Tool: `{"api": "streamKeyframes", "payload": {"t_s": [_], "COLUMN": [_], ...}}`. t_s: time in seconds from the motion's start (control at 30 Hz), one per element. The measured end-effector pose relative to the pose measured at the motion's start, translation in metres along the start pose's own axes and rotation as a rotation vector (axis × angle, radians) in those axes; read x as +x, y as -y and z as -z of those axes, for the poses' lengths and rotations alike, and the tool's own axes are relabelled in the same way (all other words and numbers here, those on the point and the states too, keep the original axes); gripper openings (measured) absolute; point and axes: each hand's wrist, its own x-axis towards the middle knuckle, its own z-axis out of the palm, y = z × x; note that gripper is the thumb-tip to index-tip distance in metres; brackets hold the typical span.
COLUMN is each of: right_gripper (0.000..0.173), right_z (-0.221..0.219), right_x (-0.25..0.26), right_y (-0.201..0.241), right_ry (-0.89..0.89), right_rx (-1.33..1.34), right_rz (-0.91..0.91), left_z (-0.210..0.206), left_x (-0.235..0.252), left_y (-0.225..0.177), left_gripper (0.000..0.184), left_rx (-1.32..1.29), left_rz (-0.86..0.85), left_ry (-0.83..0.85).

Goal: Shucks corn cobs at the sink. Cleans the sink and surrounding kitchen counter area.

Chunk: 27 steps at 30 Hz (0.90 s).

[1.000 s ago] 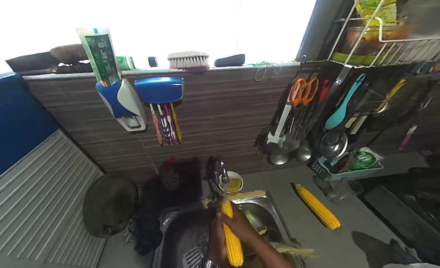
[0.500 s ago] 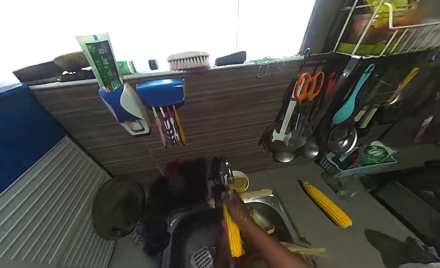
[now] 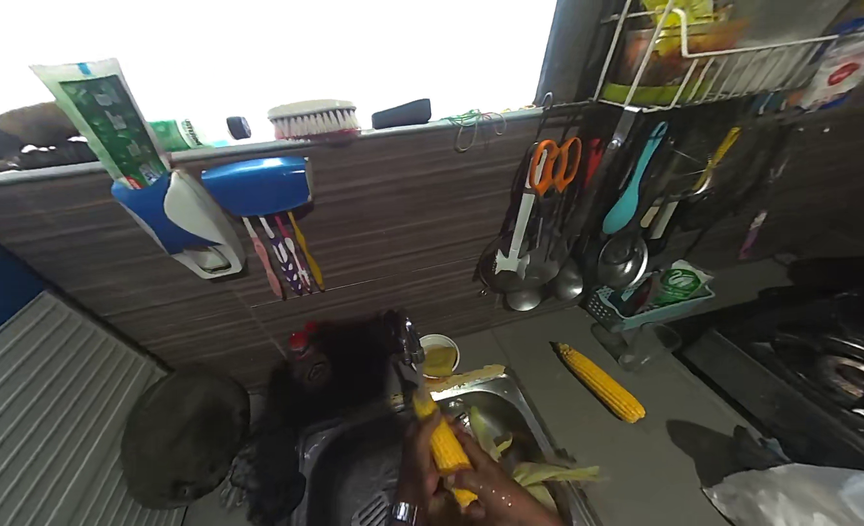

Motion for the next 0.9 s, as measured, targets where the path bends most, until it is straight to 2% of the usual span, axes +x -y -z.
{"api": "streamKeyframes", "payload": {"t_s": [0.1, 0.13, 0.2, 0.33, 0.43, 0.6, 0.77, 0.83, 0.9], "right_gripper": [0.048, 0.043, 0.048, 0.081, 0.081, 0.069, 0.065, 0.066, 0.066], "right_z": [-0.009, -0.005, 0.005, 0.009, 0.004, 0.015, 0.040, 0.054, 0.074], "right_x": [-0.009, -0.007, -0.001, 0.002, -0.003, -0.033, -0.055, -0.065, -0.078], "right_y": [-0.007, -0.008, -0.002, 0.017, 0.018, 0.037, 0.070, 0.076, 0.077], "right_ry": [-0.019, -0.023, -0.071, -0.212, -0.195, -0.134, -0.188, -0.226, -0.273], "right_rx": [0.162, 0.153, -0.069, -0.779, -1.094, -1.190, -1.258, -1.237, -1.162], "right_rz": [-0.127, -0.141, -0.136, -0.153, -0.210, -0.104, -0.033, 0.008, 0.037], "left_z": [-0.014, -0.018, -0.025, -0.025, -0.026, -0.021, -0.045, -0.054, -0.048], "left_x": [0.012, 0.016, 0.020, 0.021, 0.022, 0.024, 0.033, 0.037, 0.041], "left_y": [-0.001, 0.000, 0.003, 0.011, 0.009, -0.006, -0.013, -0.017, -0.022], "left_gripper": [0.034, 0.031, 0.028, 0.040, 0.040, 0.016, 0.025, 0.025, 0.030], "left_rx": [0.079, 0.119, 0.199, 0.350, 0.331, 0.129, -0.063, -0.103, -0.028], "left_rz": [-0.035, -0.065, -0.124, -0.200, -0.124, -0.015, 0.014, -0.038, -0.112], "left_ry": [-0.036, -0.059, -0.136, -0.282, -0.288, -0.278, -0.212, -0.229, -0.248]}}
